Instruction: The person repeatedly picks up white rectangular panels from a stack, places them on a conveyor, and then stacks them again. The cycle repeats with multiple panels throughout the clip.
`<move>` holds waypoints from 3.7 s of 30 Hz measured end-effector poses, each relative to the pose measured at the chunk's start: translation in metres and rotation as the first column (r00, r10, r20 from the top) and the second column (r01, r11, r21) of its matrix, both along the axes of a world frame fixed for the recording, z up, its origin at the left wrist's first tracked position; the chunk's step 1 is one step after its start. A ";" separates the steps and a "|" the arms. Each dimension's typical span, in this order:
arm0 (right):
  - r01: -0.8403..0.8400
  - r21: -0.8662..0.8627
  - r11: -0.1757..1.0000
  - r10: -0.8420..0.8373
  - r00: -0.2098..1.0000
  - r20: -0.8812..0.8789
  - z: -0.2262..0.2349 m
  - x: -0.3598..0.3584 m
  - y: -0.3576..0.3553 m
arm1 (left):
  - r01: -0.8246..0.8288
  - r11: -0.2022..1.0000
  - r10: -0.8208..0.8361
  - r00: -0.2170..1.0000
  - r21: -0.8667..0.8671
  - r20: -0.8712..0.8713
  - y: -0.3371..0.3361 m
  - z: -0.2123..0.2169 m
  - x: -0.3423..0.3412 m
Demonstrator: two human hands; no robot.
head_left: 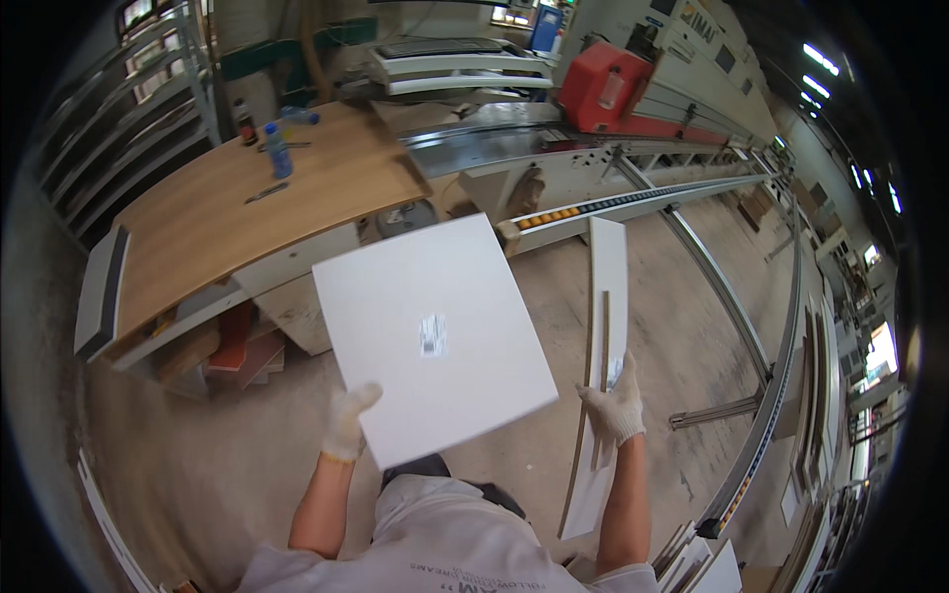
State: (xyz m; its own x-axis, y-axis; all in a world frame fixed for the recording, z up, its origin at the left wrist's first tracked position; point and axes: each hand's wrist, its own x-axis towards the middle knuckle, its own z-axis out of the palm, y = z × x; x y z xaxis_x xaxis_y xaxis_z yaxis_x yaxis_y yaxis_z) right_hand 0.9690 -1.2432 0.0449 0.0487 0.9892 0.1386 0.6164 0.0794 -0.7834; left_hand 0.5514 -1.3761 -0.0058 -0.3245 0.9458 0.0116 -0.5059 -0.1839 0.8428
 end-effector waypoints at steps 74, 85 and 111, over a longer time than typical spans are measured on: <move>-0.372 -0.036 0.928 0.346 0.819 0.458 0.016 -0.184 1.041 | -0.359 0.790 0.403 0.915 -0.497 -0.022 0.892 0.002 0.004; -0.363 -0.482 0.797 0.482 0.864 0.147 0.011 -0.136 1.054 | -0.409 0.730 0.442 0.894 -0.547 -0.079 0.905 -0.006 -0.008; -0.169 -0.509 0.844 0.374 0.865 0.333 0.010 -0.189 1.082 | -0.441 0.680 0.284 0.895 -0.585 -0.345 0.906 -0.035 -0.006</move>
